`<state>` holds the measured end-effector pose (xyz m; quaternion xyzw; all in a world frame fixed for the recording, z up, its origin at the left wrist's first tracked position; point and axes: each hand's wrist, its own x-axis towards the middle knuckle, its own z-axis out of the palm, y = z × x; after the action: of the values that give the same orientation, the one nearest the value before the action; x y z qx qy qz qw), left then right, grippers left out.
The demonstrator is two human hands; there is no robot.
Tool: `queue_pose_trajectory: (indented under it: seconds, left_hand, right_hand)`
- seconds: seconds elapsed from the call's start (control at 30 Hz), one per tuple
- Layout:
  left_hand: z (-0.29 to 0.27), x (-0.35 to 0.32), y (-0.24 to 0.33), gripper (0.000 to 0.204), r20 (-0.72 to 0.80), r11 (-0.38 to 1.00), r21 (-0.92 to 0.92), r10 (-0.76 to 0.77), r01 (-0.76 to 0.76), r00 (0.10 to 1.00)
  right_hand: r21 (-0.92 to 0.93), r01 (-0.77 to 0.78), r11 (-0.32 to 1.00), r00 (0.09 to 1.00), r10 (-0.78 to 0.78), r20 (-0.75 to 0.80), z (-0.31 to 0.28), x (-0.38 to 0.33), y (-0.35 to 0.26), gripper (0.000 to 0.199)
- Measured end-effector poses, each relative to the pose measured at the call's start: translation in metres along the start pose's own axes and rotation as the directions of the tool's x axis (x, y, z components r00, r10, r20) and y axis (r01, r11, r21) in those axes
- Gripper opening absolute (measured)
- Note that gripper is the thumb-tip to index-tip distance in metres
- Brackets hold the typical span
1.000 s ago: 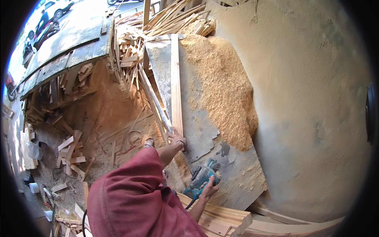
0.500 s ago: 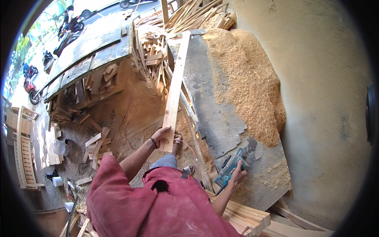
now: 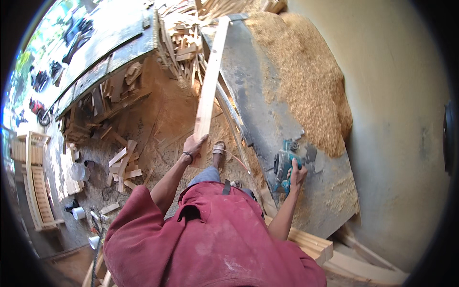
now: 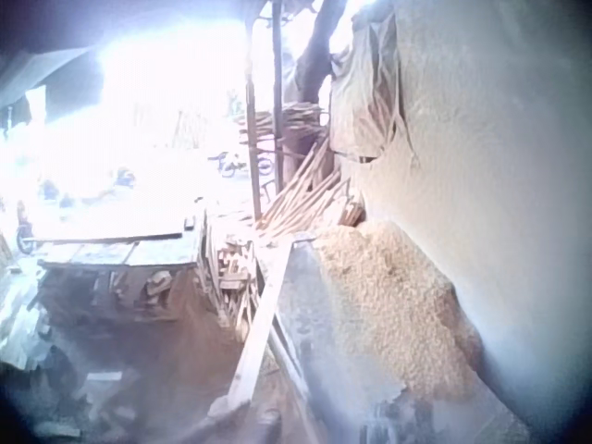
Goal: The person uses an electric hand planer to smooth the surface of a wooden plank, moving it along the length of the wood while holding it in place.
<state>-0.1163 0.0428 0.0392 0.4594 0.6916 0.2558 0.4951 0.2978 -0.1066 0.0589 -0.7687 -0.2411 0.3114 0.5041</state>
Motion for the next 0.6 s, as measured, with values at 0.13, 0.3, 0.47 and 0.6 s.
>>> queue_pose_trajectory:
  seconds: [0.13, 0.3, 0.47, 0.6]
  left_hand:
    - [-0.026, -0.025, -0.011, 0.055, -0.003, 0.998, 0.044, -0.036, 0.036, 0.999]
    - [-0.062, -0.039, -0.065, 0.059, -0.002, 0.997, 0.074, 0.012, -0.011, 1.0]
    - [-0.092, -0.08, -0.08, 0.061, 0.0, 0.994, 0.075, -0.079, 0.079, 0.997]
    - [-0.106, -0.125, -0.059, 0.052, -0.035, 0.98, 0.011, -0.196, 0.197, 0.98]
  right_hand:
    - [-0.115, 0.024, 0.993, 0.992, -0.009, 0.127, -0.023, 0.001, -0.003, 0.044]
    - [-0.072, 0.03, 0.997, 0.966, -0.01, 0.259, -0.05, 0.023, 0.007, 0.036]
    - [-0.065, 0.048, 0.997, 0.953, -0.026, 0.301, -0.06, 0.039, 0.037, 0.036]
    - [-0.243, 0.036, 0.969, 0.978, 0.015, 0.208, -0.059, 0.042, 0.035, 0.042]
